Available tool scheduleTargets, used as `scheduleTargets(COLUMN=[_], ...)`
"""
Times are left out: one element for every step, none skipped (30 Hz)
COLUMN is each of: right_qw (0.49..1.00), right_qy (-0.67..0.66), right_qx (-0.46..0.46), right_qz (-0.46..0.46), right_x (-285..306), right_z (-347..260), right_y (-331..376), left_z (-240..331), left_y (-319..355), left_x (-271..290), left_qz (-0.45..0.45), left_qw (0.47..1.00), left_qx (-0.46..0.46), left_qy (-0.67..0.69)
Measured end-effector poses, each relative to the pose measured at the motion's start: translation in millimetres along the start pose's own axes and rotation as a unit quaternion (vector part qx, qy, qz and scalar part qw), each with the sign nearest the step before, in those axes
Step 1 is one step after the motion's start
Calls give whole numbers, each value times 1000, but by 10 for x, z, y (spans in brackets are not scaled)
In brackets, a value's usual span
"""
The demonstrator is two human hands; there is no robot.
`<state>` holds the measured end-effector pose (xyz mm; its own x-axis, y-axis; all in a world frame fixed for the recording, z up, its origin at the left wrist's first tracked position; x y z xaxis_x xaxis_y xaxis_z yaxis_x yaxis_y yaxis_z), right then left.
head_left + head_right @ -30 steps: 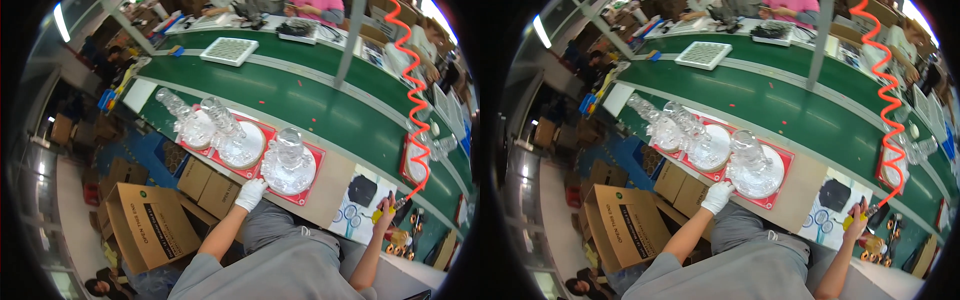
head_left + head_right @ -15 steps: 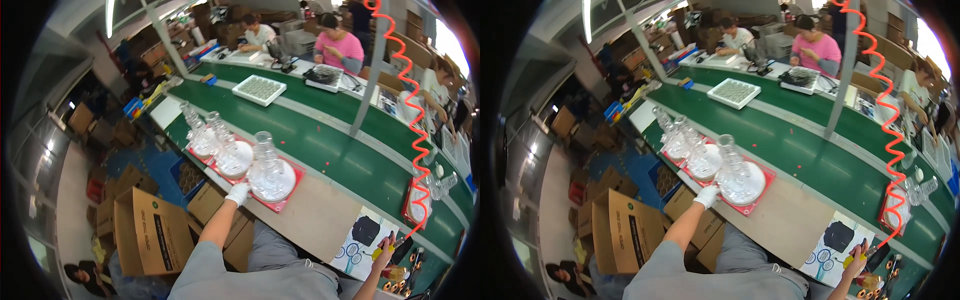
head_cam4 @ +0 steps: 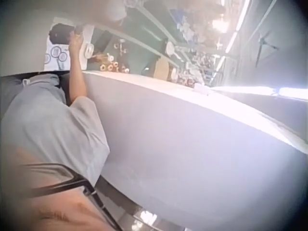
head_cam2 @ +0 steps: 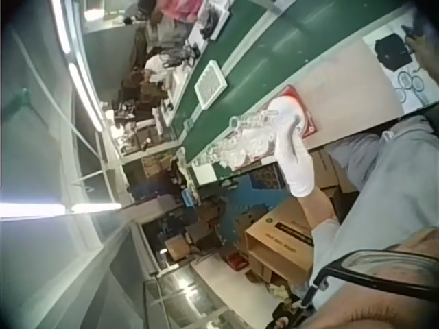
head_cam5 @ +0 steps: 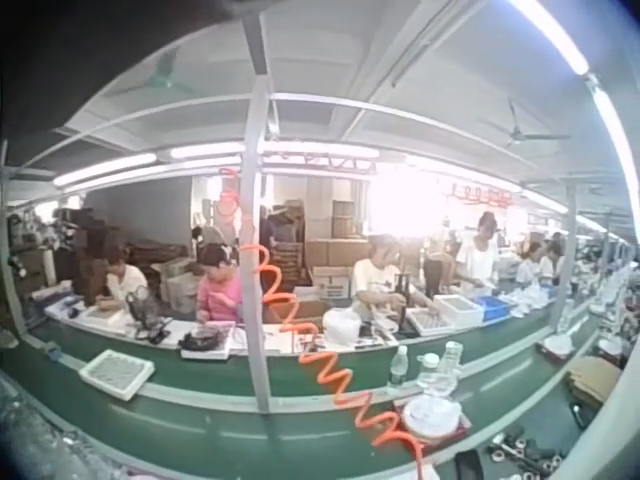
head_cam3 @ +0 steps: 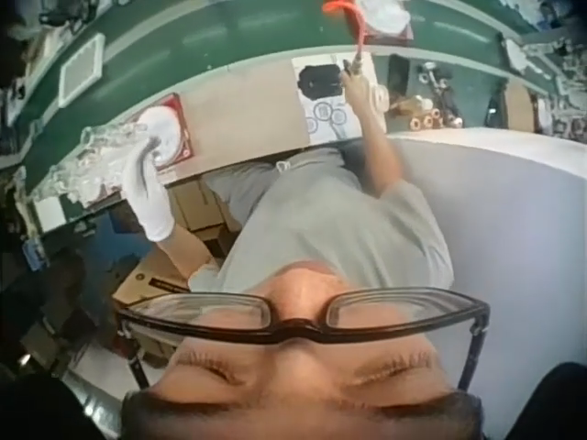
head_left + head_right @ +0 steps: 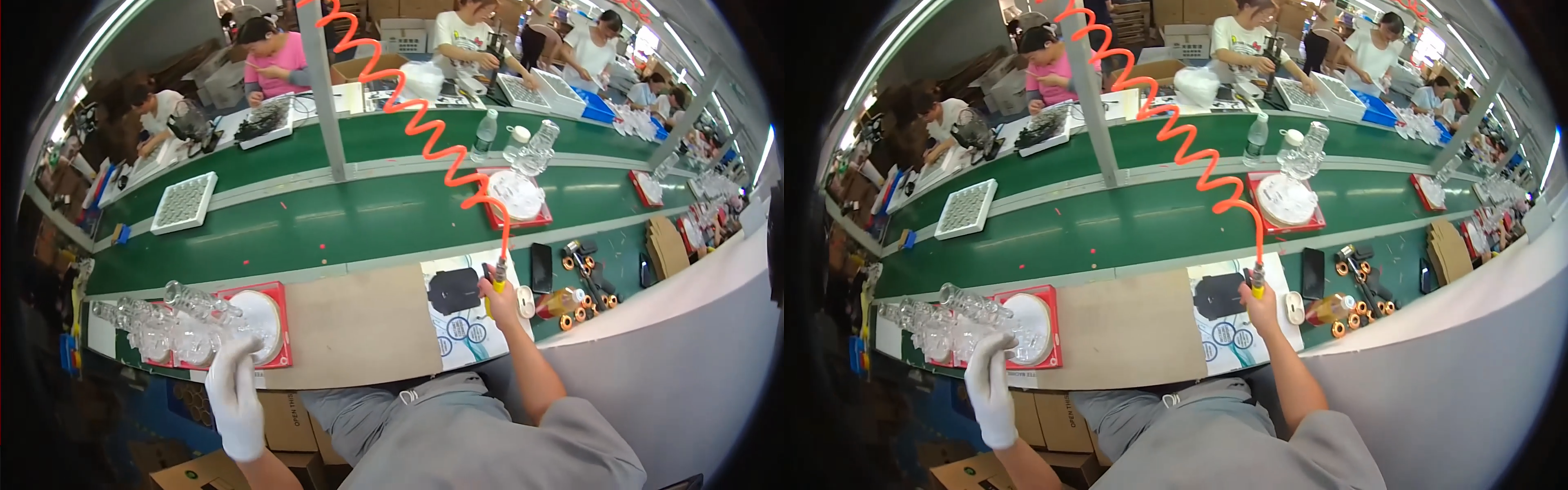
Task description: Clean glass lampshades using a compressed air gun and place them on foam pads on an assembly line.
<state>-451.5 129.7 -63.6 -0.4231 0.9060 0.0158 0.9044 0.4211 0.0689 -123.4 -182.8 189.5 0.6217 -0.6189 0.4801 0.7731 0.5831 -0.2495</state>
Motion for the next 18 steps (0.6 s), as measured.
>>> scheduleTargets(right_qw=[1000, 1000, 1000, 1000, 1000, 1000, 1000, 1000, 1000, 1000, 1000, 999, 999, 999, 999, 999, 999, 999], right_qy=[8, 10, 14, 19, 25, 26, 17, 5, 11, 15, 27, 15, 24, 31, 16, 2, -13, -14], right_qx=[6, 0, 2, 4, 2, -5, 0, 8, 5, 3, -5, 31, 25, 33, 33, 33, 31, 36], right_qz=[3, 5, -4, -7, -6, -11, 1, 12, 8, 4, 1, 19, 15, 8, 12, 13, 19, 13], right_x=[63, 84, 6, -46, -47, -54, -14, -14, 7, 18, 11, -17, -31, -27, 6, 12, 0, 9], right_z=[82, 98, 88, 89, 73, 67, 67, 59, 40, 23, -1, -58, -24, -26, 10, 65, 12, 30], right_y=[-26, -35, -51, -60, -40, -57, -54, -36, -21, -37, -15, -15, 80, -9, -6, 3, 35, 65], left_z=[350, 649, 966, 1180, 1285, 1427, 1554, 1625, 1696, 1768, 1803, 1833, 1869, 1905, 1962, 2036, 2165, 2270], left_y=[11, 49, 179, 249, 228, 137, 159, 169, 176, 180, 194, 192, 205, 157, 115, 86, 134, 175], left_x=[-94, -183, -228, -299, -347, -241, -279, -281, -292, -317, -346, -368, -374, -436, -504, -595, -712, -791], left_qz=[-27, -49, -14, 18, 23, -71, -77, -83, -102, -121, -131, -128, -123, -109, -93, -74, 8, 15], left_qw=[995, 981, 973, 961, 948, 904, 890, 892, 888, 883, 884, 897, 909, 917, 923, 930, 966, 966], left_qx=[-88, -171, -211, -252, -317, -416, -443, -437, -445, -452, -447, -422, -398, -383, -369, -355, -248, -250], left_qy=[-35, -72, -93, -111, -25, -58, -78, -78, -54, -32, -31, -7, 16, 33, 51, 67, 75, 71])
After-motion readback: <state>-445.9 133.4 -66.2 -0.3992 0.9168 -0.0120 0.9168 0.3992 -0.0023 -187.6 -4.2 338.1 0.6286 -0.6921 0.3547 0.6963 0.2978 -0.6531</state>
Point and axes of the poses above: each hand's wrist, its own y-axis away from the middle knuckle, its own x-axis out of the back of the hand, z = x × y, the point moved 4 cm from there along -y, towards the middle knuckle, and after that the axes turned 10 degrees about -z, right-handed, at the moved point
